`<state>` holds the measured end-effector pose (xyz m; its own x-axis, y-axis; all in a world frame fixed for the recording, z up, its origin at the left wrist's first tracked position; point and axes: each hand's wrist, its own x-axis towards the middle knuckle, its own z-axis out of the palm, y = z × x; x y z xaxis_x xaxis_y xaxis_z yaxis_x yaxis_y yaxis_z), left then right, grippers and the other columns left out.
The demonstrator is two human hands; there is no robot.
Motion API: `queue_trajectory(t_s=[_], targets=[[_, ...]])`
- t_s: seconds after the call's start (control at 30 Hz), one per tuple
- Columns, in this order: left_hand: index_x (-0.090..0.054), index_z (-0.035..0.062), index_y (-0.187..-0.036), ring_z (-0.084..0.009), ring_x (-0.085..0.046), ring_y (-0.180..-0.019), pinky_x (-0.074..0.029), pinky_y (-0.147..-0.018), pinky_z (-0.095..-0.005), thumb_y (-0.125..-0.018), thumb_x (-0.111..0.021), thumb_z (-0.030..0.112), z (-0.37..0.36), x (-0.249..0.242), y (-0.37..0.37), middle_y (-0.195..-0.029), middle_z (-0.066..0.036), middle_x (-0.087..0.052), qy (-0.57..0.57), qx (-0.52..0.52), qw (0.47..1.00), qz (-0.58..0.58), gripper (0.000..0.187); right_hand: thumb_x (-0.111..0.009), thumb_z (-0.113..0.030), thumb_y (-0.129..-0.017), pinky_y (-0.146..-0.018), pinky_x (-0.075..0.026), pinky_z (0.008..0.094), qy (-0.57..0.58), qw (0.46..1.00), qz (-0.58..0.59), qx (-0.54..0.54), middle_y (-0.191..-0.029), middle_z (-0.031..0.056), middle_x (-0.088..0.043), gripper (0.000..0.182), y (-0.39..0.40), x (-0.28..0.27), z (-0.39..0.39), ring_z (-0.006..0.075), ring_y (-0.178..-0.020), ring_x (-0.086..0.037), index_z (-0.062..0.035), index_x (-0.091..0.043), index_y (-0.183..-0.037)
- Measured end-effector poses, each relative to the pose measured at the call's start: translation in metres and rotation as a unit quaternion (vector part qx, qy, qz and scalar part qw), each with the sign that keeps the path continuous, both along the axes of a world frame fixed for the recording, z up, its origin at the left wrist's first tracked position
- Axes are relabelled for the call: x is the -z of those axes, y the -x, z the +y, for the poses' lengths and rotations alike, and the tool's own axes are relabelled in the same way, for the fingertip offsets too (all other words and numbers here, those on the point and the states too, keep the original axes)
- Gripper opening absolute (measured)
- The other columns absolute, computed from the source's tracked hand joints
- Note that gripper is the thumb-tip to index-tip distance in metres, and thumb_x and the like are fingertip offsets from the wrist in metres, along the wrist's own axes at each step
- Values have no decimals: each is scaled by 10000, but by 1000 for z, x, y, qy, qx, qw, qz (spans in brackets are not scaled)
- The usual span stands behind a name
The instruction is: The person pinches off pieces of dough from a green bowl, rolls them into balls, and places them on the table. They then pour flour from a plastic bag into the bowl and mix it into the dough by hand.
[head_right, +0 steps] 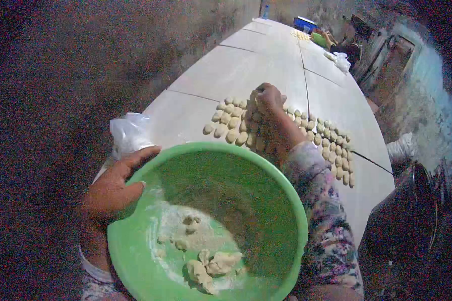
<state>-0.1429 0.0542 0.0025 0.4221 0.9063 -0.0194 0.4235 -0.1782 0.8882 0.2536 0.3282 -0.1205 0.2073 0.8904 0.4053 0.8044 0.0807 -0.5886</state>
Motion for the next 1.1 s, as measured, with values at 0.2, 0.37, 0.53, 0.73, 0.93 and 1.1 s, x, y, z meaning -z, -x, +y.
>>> queue_trajectory(t_s=[0.2,0.37,0.53,0.73,0.93,1.1], targets=[[-405,44,-1344,-260,-480,-1205,-311,-1051,-338,-725,-447,15,-1,0,-3,-1279,-197,-508,9,0,1000,27,621,-509,-35,-741,-730,-470,339,-62,985,-153,-48,-857,83,-690,427,-17,-3,1,221,-777,-633,-156,-648,-1127],[-380,21,-1352,-267,-462,-1221,-301,-1058,-340,-734,-444,9,-1,-2,-3,-1304,-206,-481,-5,20,999,27,621,-549,-106,-740,-1036,-335,397,18,949,-311,-39,-1224,56,-584,405,11,-17,-25,266,-1129,-539,-191,-632,-1127],[-352,24,-1369,-276,-459,-1222,-302,-1056,-348,-742,-447,4,-4,-2,-4,-1315,-213,-469,-10,4,1000,23,634,-562,-121,-776,-1025,-363,352,96,892,-378,-229,-1258,66,-560,383,-35,6,17,287,-1195,-485,-170,-604,-1153],[-337,34,-1381,-269,-464,-1213,-309,-1050,-344,-749,-446,7,-6,-9,-3,-1317,-207,-469,-21,16,999,41,641,-490,44,-722,-765,-488,344,32,991,75,-111,-789,153,-653,415,-17,-50,-44,206,-726,-599,-110,-642,-1076],[-354,36,-1374,-253,-485,-1185,-330,-1028,-332,-753,-440,24,-11,-11,-4,-1305,-187,-486,-43,18,997,55,627,-562,-119,-881,-856,-455,304,27,989,6,-146,-1010,109,-668,194,12,-121,-195,164,-951,-599,-38,-645,-1036],[-384,18,-1355,-254,-492,-1171,-344,-1013,-325,-745,-445,31,-5,-2,1,-1294,-176,-499,-44,28,998,35,613,-594,-167,-884,-846,-463,343,37,972,-12,-230,-1043,110,-651,200,35,-170,-302,181,-968,-601,-56,-633,-1046]])
